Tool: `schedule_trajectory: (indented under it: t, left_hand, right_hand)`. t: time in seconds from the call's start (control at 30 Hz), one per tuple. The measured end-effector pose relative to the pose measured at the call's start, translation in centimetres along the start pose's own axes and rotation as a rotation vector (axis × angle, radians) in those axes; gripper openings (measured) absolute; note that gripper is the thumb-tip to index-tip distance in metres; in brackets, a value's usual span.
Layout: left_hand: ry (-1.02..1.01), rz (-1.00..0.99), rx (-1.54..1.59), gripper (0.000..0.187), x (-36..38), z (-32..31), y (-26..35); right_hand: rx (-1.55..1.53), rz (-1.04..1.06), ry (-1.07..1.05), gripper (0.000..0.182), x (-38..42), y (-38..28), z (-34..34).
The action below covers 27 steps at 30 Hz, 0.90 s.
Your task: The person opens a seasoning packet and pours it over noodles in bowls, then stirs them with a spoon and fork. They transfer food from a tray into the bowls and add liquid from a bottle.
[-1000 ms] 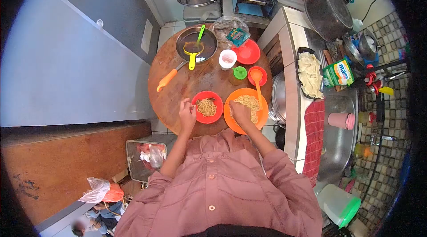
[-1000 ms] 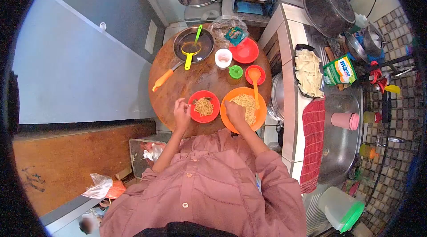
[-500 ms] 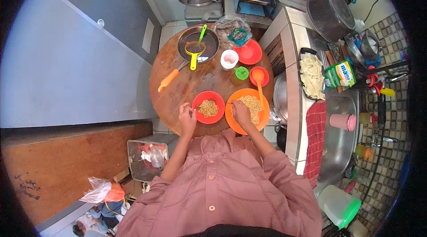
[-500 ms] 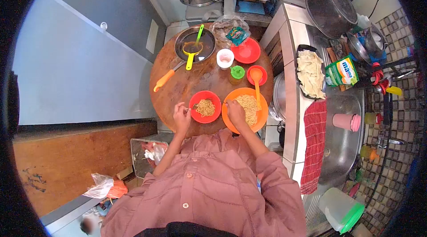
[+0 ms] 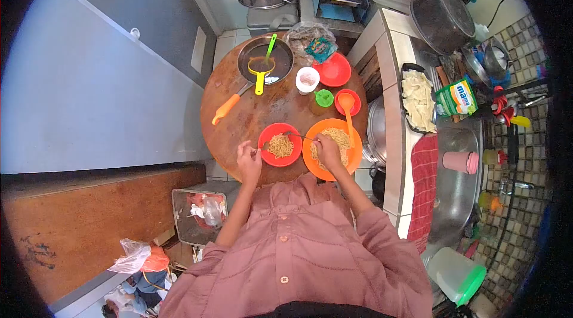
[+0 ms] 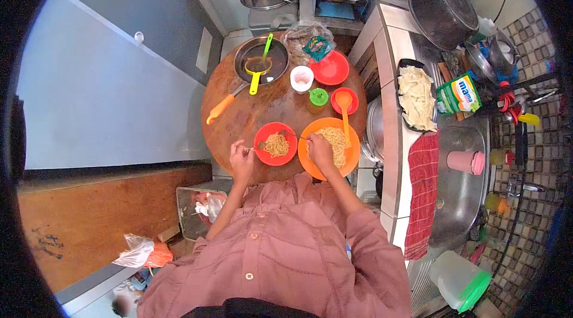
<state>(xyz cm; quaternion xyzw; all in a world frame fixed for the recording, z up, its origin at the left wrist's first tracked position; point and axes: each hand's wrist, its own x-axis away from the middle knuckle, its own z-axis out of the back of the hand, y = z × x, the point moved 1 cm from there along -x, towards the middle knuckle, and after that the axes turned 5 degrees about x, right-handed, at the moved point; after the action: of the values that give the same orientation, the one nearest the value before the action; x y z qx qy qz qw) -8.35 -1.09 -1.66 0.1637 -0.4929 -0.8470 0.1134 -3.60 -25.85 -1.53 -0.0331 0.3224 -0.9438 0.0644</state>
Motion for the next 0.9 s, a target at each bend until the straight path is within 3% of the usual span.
schedule_trajectory:
  t: [0.17, 0.43, 0.67, 0.73, 0.9]
  left_hand:
    - [0.025, -0.027, -0.041, 0.012, -0.6, 0.5, 0.6]
    - [-0.038, -0.013, -0.019, 0.011, -1.1, -1.3, -0.9]
    - [-0.028, 0.03, -0.031, 0.012, -0.3, -0.6, -0.4]
    - [-0.02, 0.01, -0.051, 0.012, -0.2, -0.3, -0.8]
    - [-0.023, 0.036, -0.035, 0.012, 0.1, -0.1, -1.2]
  right_hand:
    - [0.131, -0.036, -0.05, 0.011, 0.7, -2.7, 3.9]
    - [0.404, 0.109, -0.106, 0.013, 0.5, -2.7, 1.0]
    - [0.357, 0.104, -0.058, 0.012, 0.8, -3.8, 2.9]
    - [0.369, 0.073, -0.164, 0.01, 1.0, -3.9, 3.4]
    - [0.341, 0.063, -0.167, 0.009, 1.3, -3.1, 2.0]
